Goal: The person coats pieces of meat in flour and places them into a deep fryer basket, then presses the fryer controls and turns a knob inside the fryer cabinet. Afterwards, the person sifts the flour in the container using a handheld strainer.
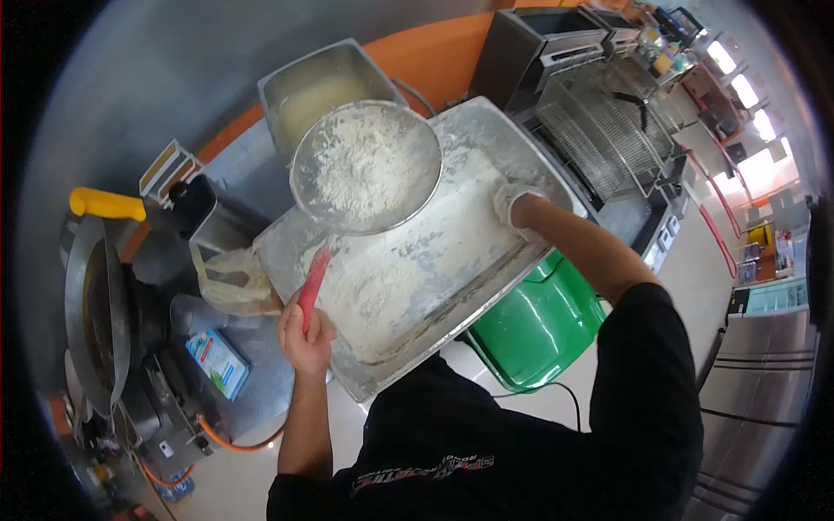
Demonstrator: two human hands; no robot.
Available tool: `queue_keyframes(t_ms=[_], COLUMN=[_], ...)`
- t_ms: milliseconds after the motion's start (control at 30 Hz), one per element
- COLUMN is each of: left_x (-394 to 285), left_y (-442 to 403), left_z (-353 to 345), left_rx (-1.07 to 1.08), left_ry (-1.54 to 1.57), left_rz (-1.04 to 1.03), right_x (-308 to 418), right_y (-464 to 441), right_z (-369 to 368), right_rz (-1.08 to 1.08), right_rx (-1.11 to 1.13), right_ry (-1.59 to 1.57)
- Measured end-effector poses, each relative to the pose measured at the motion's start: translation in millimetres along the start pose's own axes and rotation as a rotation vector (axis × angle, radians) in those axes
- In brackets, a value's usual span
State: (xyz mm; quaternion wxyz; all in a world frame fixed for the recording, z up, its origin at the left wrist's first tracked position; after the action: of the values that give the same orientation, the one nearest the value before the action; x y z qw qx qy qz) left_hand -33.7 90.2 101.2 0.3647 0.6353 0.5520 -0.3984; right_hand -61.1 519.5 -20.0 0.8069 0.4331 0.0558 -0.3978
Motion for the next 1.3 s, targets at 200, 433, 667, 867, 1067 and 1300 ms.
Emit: queue_keyframes(t_ms=[200, 433, 667, 867, 1067, 1300], left_x=[1, -2, -5, -8, -7, -9], left_y=[-1, -2, -5, -6, -9, -7], left_z=[-4, -6, -5, -8, -6, -6], left_rx=[-0.049, -0.057, -0.025, 0.073, 0.083, 0.115], left_ry=[-0.002, -0.059, -0.021, -0.006, -0.010, -0.026], left_rz=[-0.026, -0.052, -0.028, -0.008, -0.019, -0.007], right_x=[54, 21, -9, 90, 76, -32], right_y=[17, 41, -2, -37, -10, -8], right_z=[-19, 56, -47, 30, 139, 48], right_rz=[0.296, 0.168, -0.222, 0.341, 0.195, -0.444], right_rx=[0.282, 0.041, 0.019, -0.153, -0.022, -0.618], right_ry=[-0.275, -1.370, -0.558, -0.875, -1.538, -0.410])
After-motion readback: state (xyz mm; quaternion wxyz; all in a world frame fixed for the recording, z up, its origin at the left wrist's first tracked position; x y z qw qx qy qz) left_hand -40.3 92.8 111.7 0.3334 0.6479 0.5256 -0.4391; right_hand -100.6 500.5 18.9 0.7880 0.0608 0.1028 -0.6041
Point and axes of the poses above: each hand's wrist, its own y-axis away from the middle knuckle, its own z-axis out of the back of the hand, x = y × z, the point moved 7 cm from there along -y, towards the middle knuckle
